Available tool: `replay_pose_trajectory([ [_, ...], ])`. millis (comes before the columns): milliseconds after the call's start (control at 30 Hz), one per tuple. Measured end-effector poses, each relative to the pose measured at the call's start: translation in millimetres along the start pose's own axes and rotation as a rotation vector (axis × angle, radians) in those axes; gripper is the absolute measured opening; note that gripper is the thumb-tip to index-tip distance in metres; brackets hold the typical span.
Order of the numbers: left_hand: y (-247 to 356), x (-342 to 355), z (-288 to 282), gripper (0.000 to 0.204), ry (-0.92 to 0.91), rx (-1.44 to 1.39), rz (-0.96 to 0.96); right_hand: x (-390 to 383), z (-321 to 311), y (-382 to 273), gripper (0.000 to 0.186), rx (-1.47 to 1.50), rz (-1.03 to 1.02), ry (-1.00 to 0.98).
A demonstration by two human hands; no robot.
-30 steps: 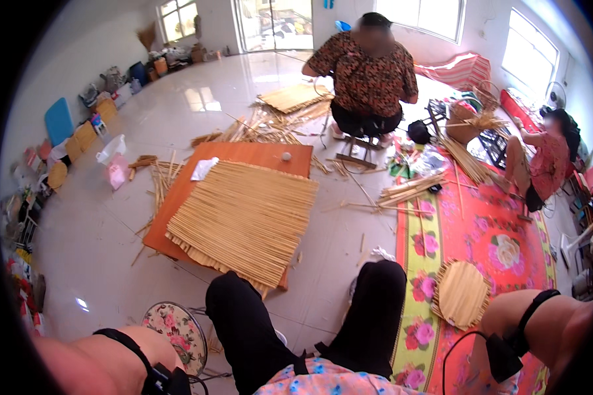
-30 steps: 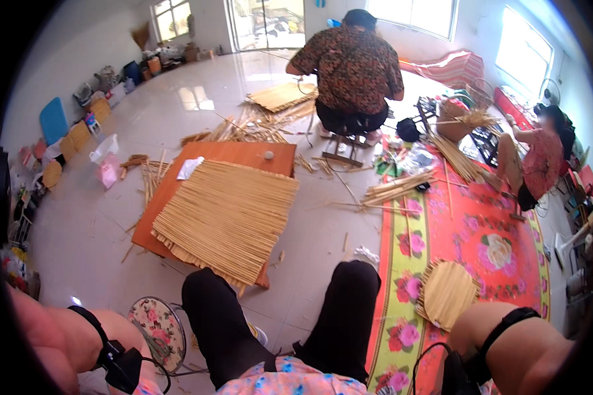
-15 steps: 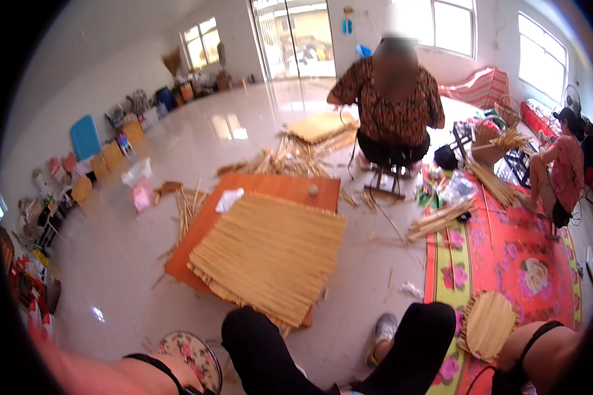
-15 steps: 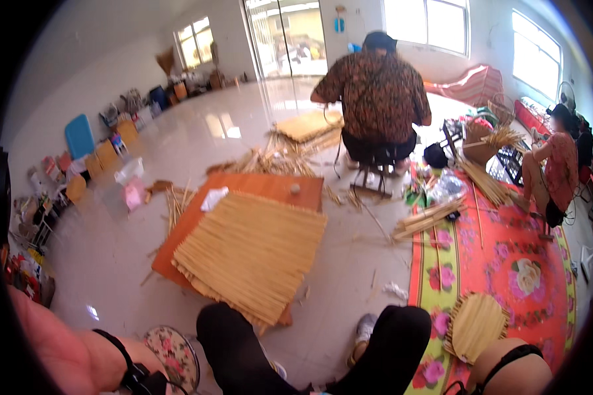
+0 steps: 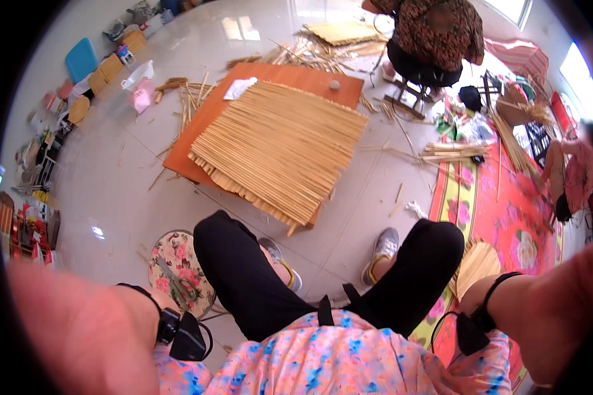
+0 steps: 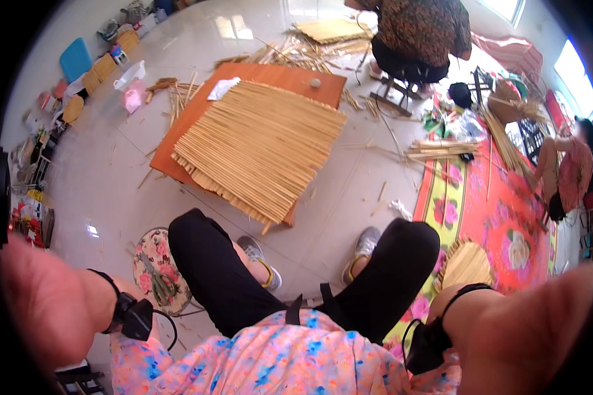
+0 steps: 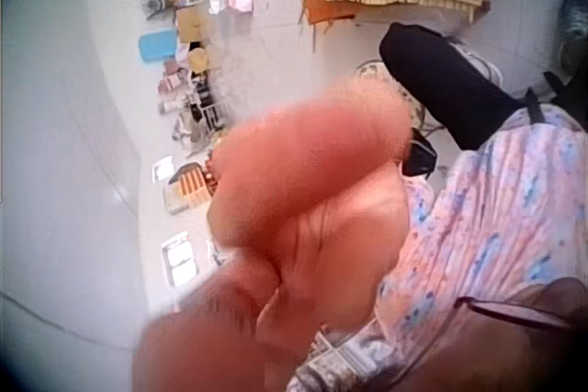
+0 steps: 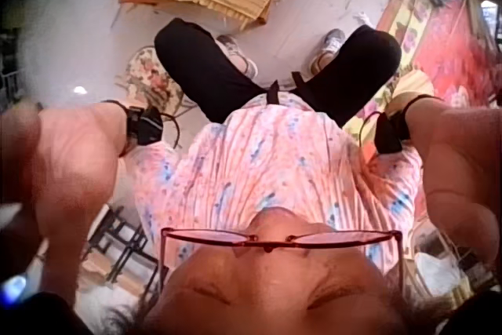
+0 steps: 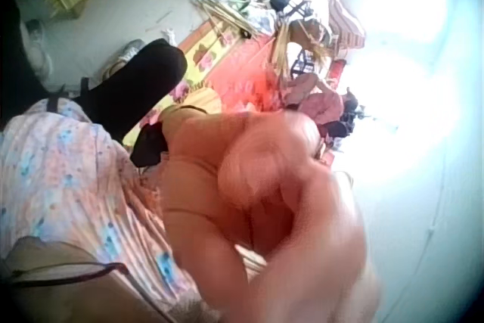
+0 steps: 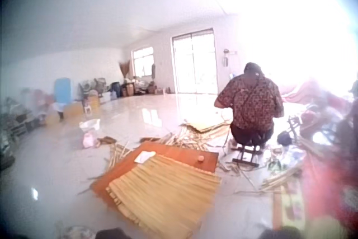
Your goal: The person sits on the floor and weaves a bamboo mat by hand. They thread a string through the ends of the bamboo strips to secure them together, occasionally lifting the mat to inspect the work.
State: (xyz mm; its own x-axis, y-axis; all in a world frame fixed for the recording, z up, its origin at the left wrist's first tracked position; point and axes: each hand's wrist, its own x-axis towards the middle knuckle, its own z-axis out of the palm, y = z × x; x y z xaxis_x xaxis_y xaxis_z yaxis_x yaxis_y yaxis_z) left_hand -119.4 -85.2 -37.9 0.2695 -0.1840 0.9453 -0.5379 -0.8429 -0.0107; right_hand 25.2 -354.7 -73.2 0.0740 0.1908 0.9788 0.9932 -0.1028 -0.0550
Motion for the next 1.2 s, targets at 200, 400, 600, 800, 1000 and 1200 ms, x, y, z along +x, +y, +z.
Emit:
replay_pose_trajectory([
  [200,-75,-55,26,0.039,-0.011,-0.162,-0.522,-32,65,25,0.039,0.247,0.570,0.269],
  [400,-172,-143,100,0.046,-0.244,-0.303,-1.185,-151,144,101,0.039,0.770,1.822,0.295],
  [600,-219,-223,143,0.049,-0.435,-0.323,-1.404,-236,177,124,0.027,0.536,2.292,0.176],
  [800,-273,-254,136,0.048,-0.388,-0.199,-1.544,-205,179,165,0.054,0.306,2.012,0.033],
  [1000,-337,-352,120,0.031,-0.310,-0.127,-1.860,-258,191,218,0.058,0.159,2.108,-0.164],
  [1200,-340,-371,141,0.022,-0.206,-0.123,-1.969,-303,194,225,0.058,0.026,2.217,-0.382],
])
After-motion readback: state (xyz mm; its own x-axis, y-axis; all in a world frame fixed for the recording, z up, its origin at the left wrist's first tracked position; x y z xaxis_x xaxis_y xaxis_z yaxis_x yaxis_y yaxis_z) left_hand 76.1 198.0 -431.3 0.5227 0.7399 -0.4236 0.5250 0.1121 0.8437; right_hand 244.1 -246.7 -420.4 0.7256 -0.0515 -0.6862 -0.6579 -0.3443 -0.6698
